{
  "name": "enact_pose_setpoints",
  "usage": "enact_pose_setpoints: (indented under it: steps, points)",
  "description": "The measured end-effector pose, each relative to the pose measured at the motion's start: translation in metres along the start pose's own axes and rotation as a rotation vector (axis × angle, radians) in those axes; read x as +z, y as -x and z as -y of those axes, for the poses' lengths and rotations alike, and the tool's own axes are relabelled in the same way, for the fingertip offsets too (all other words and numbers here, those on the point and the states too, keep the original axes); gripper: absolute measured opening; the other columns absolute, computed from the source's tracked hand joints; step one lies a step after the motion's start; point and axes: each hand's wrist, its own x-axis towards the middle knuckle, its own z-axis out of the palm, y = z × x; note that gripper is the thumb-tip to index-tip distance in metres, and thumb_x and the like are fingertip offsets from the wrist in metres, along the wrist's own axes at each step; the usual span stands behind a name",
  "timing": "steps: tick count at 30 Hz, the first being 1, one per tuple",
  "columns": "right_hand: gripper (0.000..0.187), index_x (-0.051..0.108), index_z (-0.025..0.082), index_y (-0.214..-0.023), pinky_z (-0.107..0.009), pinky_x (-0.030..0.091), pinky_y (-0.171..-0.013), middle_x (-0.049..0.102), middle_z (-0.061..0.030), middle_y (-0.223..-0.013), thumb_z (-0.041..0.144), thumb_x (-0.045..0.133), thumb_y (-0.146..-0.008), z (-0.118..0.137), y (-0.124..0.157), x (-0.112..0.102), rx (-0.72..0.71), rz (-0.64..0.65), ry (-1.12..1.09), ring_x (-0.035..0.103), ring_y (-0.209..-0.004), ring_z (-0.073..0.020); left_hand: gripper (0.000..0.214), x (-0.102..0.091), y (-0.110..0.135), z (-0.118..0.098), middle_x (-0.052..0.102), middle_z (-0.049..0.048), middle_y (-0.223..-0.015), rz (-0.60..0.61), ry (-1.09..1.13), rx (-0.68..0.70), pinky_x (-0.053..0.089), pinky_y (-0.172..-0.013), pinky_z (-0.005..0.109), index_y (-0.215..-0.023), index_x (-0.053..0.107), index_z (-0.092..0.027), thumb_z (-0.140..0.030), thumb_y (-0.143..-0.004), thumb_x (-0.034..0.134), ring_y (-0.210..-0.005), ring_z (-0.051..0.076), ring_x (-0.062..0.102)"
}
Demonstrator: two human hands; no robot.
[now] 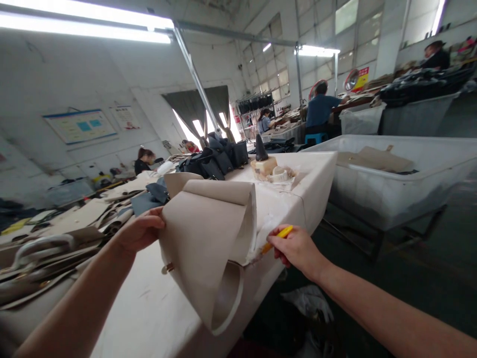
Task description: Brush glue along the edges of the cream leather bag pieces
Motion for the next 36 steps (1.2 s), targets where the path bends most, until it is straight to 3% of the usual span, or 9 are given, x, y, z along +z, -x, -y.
enact_pose_setpoints:
  steps: [5,8,11,14,18,22,26,32,36]
  points:
    - [0.019,0.055,0.017,-0.07,-0.016,0.03,-0.029,0.051,0.0046,-0.04,0.035,0.059,-0.065,0.0,0.002,0.0,-0.003,0.015,0.015,0.038,-0.03,-0.0064,0.033,0.014,-0.013,-0.031,0.072,0.013,-0.085,0.037,-0.003,-0.107,0.056,-0.06,0.035,-0.097,0.07,-0.014,-0.011,-0.064,0.066,-0.066,0.026,0.068]
    - [0.019,0.055,0.017,-0.071,-0.016,0.031,-0.03,0.051,0.005,-0.04,0.034,0.058,-0.064,-0.001,0.003,0.0,-0.007,0.008,0.009,0.039,-0.03,-0.0068,0.038,0.027,-0.026,-0.043,0.071,0.0146,-0.085,0.067,-0.064,-0.129,0.056,-0.06,0.036,-0.098,0.069,-0.012,-0.002,-0.061,0.067,-0.067,0.027,0.068]
    - [0.017,0.055,0.017,-0.069,-0.016,0.031,-0.029,0.05,0.0054,-0.039,0.033,0.058,-0.064,-0.004,0.004,0.0,-0.004,-0.003,0.005,0.039,-0.03,-0.0068,0.031,0.031,-0.03,-0.045,0.071,0.0136,-0.076,0.045,-0.101,-0.113,0.056,-0.06,0.033,-0.085,0.07,-0.008,0.004,-0.056,0.064,-0.064,0.024,0.068]
    - [0.02,0.057,0.017,-0.069,-0.017,0.03,-0.03,0.051,0.0047,-0.04,0.036,0.058,-0.066,-0.01,0.004,-0.002,-0.027,0.027,-0.006,0.039,-0.03,-0.0068,0.029,0.029,-0.024,-0.037,0.067,0.0052,-0.061,-0.108,-0.112,-0.004,0.053,-0.05,0.024,-0.069,0.067,-0.009,0.008,-0.049,0.056,-0.051,0.015,0.062]
    - [0.024,0.058,0.016,-0.072,-0.018,0.032,-0.031,0.053,0.0039,-0.043,0.04,0.059,-0.067,-0.014,0.004,-0.004,-0.058,0.081,-0.046,0.041,-0.031,-0.0076,0.022,0.029,-0.011,-0.017,0.049,-0.0053,-0.041,-0.467,0.011,0.202,0.034,-0.031,0.015,-0.054,0.055,-0.014,0.002,-0.043,0.045,-0.033,0.006,0.042]
    - [0.022,0.058,0.016,-0.073,-0.018,0.032,-0.03,0.053,0.0042,-0.041,0.036,0.06,-0.066,-0.002,0.005,-0.005,-0.043,0.039,-0.027,0.04,-0.031,-0.0074,0.006,0.036,-0.003,-0.001,0.049,-0.0041,-0.04,-0.636,0.116,0.265,0.034,-0.031,0.02,-0.055,0.053,-0.017,-0.014,-0.06,0.053,-0.033,0.009,0.044]
    - [0.017,0.056,0.016,-0.069,-0.015,0.032,-0.03,0.053,0.0042,-0.042,0.032,0.061,-0.066,0.017,0.006,-0.008,-0.087,-0.034,-0.024,0.04,-0.031,-0.0057,0.019,0.044,0.002,0.005,0.064,0.0022,-0.055,-0.604,0.105,0.12,0.046,-0.041,0.026,-0.073,0.064,-0.015,-0.033,-0.068,0.067,-0.043,0.017,0.057]
    - [0.011,0.055,0.016,-0.067,-0.014,0.031,-0.027,0.051,0.0052,-0.04,0.027,0.057,-0.067,0.018,0.008,0.009,-0.029,0.099,-0.014,0.038,-0.029,-0.0051,0.02,0.041,0.006,0.001,0.071,0.0076,-0.066,-0.468,-0.048,0.007,0.054,-0.051,0.028,-0.077,0.069,-0.012,-0.013,-0.058,0.075,-0.053,0.02,0.064]
    - [0.009,0.054,0.016,-0.065,-0.014,0.029,-0.026,0.048,0.0063,-0.036,0.023,0.054,-0.07,0.009,0.007,0.017,0.023,0.105,0.083,0.038,-0.026,-0.0056,0.024,0.032,0.008,-0.013,0.072,0.0099,-0.072,-0.412,-0.097,-0.029,0.056,-0.057,0.028,-0.08,0.07,-0.01,-0.009,-0.057,0.075,-0.06,0.021,0.067]
